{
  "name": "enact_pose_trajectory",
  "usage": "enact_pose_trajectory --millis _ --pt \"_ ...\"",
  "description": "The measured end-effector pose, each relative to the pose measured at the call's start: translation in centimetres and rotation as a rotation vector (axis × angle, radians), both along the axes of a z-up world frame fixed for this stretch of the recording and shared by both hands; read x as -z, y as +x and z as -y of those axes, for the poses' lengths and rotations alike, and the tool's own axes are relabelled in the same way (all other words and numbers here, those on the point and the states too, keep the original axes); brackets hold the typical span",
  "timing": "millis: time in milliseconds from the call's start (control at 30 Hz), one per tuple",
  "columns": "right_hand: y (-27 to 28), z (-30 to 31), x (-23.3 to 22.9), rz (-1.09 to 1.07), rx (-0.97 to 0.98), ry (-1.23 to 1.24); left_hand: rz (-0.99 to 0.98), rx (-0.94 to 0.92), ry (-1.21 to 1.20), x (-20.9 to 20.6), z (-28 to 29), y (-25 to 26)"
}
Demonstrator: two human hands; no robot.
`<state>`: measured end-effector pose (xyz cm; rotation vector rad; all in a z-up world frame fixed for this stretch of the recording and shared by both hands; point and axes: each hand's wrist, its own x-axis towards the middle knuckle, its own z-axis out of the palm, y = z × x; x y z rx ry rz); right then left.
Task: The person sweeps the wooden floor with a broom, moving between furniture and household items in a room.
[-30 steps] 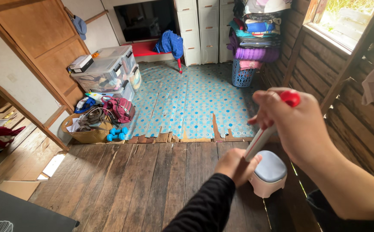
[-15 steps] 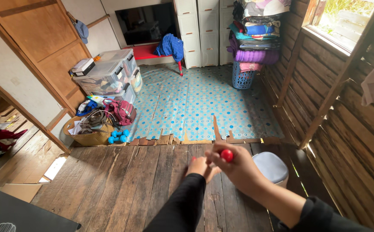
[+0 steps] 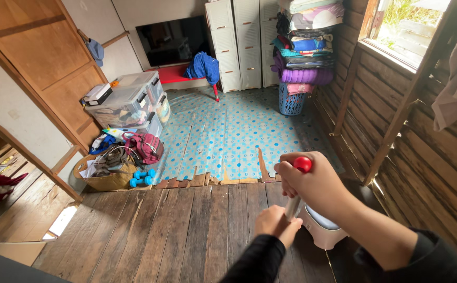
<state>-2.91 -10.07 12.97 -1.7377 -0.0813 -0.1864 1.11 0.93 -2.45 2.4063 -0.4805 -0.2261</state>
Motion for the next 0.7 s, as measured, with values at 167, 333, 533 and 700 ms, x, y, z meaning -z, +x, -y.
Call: enact_pose_trajectory --millis 167,333,533,700 --pt "0.3 0.8 -0.4 -0.057 -0.118 -0.021 -0.031 -0.153 -0.136 -2.8 0.0 -2.7" --pt "1.8 1.7 -2.0 0.256 -0.078 0.141 0.046 -0.133 -0.125 -6.8 0.7 -1.4" --pt "4.4 1.6 -5.4 0.532 0.082 0.397 0.187 -0.212 -0.176 -10.8 3.2 1.4" --pt "8.2 3.2 -4.2 0.296 -0.082 0.068 0.244 -0.321 -0.233 -8.2 4.1 6.3"
